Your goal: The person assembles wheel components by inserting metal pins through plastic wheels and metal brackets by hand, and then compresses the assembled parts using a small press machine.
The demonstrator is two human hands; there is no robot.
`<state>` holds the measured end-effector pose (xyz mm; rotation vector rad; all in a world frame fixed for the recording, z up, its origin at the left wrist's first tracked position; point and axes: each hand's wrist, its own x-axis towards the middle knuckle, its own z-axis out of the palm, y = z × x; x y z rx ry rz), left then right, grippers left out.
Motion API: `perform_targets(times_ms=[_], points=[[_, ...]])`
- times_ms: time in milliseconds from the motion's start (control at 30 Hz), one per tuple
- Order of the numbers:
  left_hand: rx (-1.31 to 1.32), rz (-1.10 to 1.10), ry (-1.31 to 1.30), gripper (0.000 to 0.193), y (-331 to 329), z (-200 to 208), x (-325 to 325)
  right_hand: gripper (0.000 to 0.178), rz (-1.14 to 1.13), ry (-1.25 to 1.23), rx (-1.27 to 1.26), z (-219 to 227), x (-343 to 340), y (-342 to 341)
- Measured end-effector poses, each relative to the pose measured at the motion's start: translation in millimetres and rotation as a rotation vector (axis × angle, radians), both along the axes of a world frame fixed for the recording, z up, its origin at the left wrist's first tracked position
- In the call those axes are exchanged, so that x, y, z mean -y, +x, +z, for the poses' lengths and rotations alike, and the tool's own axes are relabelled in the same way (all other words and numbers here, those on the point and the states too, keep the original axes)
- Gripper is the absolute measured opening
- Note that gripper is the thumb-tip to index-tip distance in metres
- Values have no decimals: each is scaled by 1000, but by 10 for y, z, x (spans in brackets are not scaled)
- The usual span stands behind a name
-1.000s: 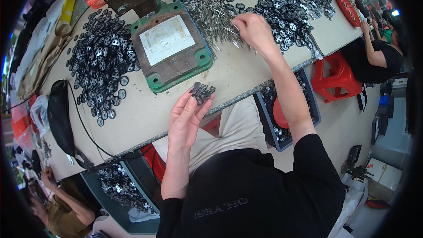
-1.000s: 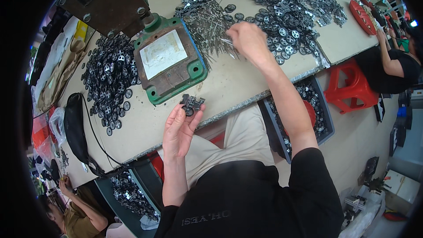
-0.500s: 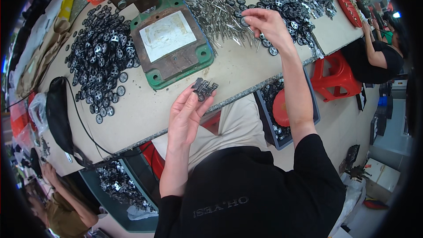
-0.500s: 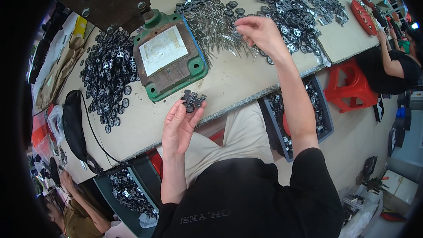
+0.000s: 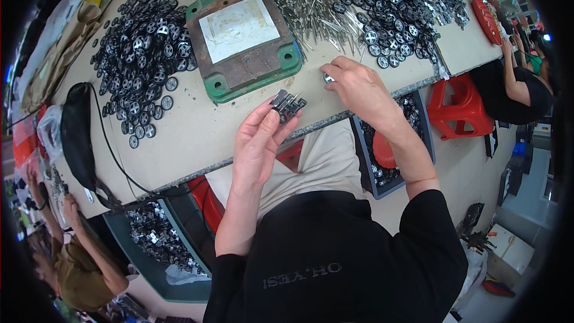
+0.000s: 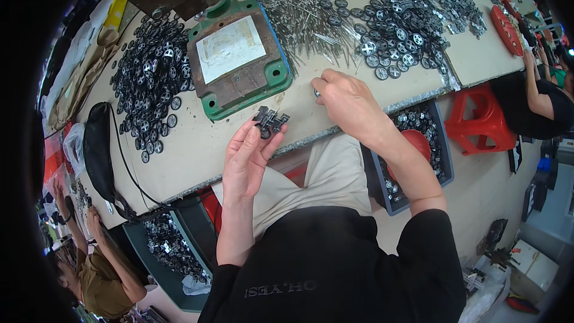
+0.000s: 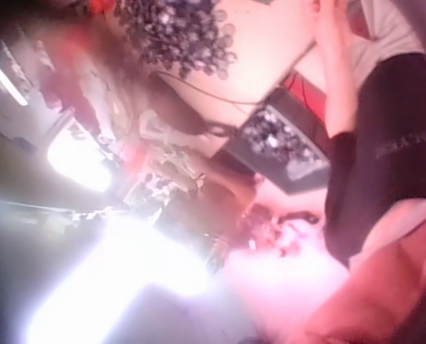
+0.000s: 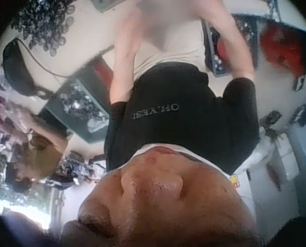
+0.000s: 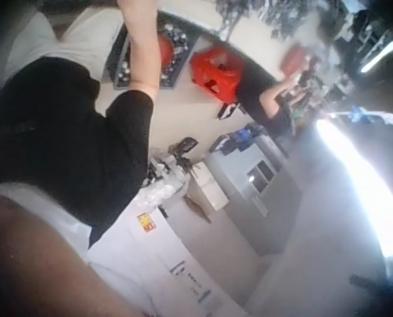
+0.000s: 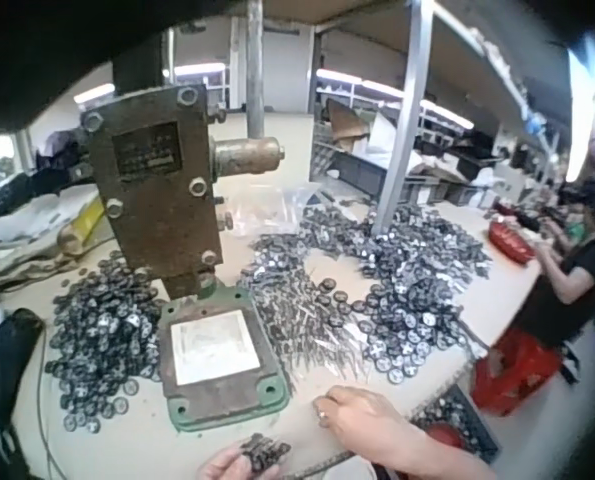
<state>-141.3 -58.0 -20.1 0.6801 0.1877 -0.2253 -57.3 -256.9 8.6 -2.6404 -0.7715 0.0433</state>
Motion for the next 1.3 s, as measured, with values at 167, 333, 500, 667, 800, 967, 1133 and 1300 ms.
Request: perform_targets(times_ms=[167, 333, 500, 667, 800, 967, 1133, 1300], points=[[-2, -10, 39, 29, -27, -13, 17, 27, 34, 620, -398, 67, -63, -63], [-2, -25, 49, 30, -31, -25, 23, 28, 137, 1035, -829, -46, -124, -128], [-11, -30, 74, 31, -30, -15, 30, 30, 121, 1073, -906, -58, -144, -119], [-18, -18, 80, 31, -34, -22, 33, 31, 124, 1107, -922, -70, -129, -104], [-17, -14, 79, 31, -31, -29, 33, 31, 123, 1094, -916, -41, -134, -110], [-25, 6, 120, 31, -48, 0, 42, 31, 160, 1050, -823, -22, -124, -133], [-3, 66, 228, 29, -71, 32, 72, 25, 94, 900, -732, 25, -119, -169], [153, 123, 555, 30, -81, -73, 97, 18, -97, 744, -738, 41, -143, -181]])
